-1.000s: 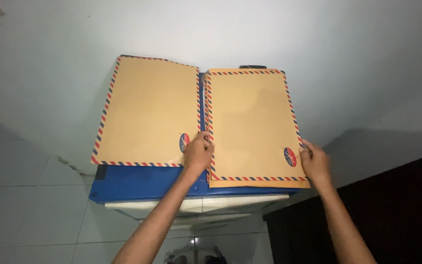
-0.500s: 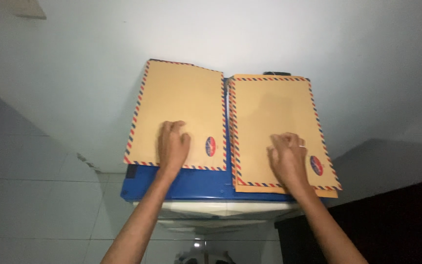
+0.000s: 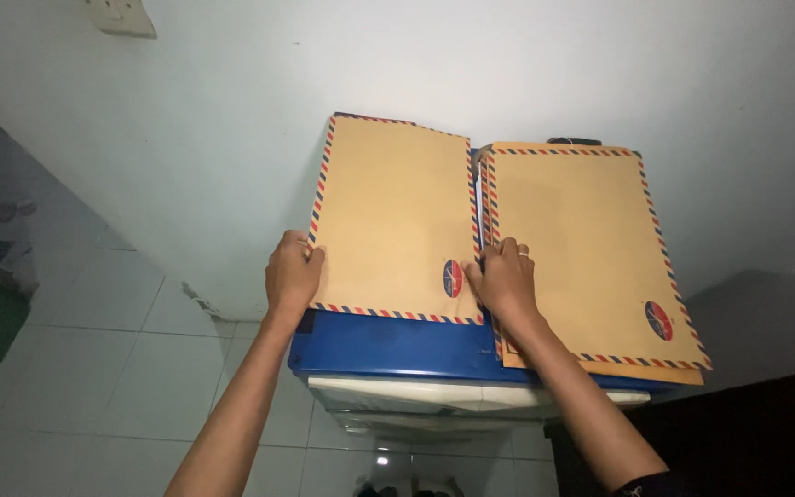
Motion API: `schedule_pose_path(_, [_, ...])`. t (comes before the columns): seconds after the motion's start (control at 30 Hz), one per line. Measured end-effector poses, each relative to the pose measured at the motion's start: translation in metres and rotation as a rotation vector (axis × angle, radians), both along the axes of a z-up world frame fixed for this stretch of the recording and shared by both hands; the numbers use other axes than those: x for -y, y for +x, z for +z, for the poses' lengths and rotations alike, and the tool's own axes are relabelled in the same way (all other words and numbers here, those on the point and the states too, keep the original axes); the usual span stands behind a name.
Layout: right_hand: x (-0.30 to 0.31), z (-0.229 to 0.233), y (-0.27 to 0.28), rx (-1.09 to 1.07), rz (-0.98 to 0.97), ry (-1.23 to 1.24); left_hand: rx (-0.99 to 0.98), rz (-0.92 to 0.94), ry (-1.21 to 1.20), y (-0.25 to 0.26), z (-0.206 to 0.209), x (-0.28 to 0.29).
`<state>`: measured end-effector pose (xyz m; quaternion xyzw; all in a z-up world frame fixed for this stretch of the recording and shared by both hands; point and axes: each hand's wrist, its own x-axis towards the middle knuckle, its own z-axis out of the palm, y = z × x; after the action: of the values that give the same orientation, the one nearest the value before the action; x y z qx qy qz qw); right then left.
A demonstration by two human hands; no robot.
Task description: Organizing and flipping through stacks of papers, envelopes, and books on a cabinet.
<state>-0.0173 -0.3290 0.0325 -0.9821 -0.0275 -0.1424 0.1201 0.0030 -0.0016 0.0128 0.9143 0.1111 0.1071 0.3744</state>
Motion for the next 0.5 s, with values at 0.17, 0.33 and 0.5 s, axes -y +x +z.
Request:
schedule_pose_path(0.17, [0.002, -0.017, 0.014, -0.012, -0.030, 0.174, -0.007, -0.036, -0.070, 0.008, 0.003, -0.010])
schedule_pose_path(0.33, [0.016, -0.009, 0.016, -0.308, -0.113, 0.542, 0.195, -0.136, 0.018, 0.028, -0.018, -0.022])
schedule_pose_path(0.5, [0.055, -0.003, 0.013, -0.108, -0.020, 0.995, 0.204, -0.164, -0.125, 0.021, 0.035, 0.010])
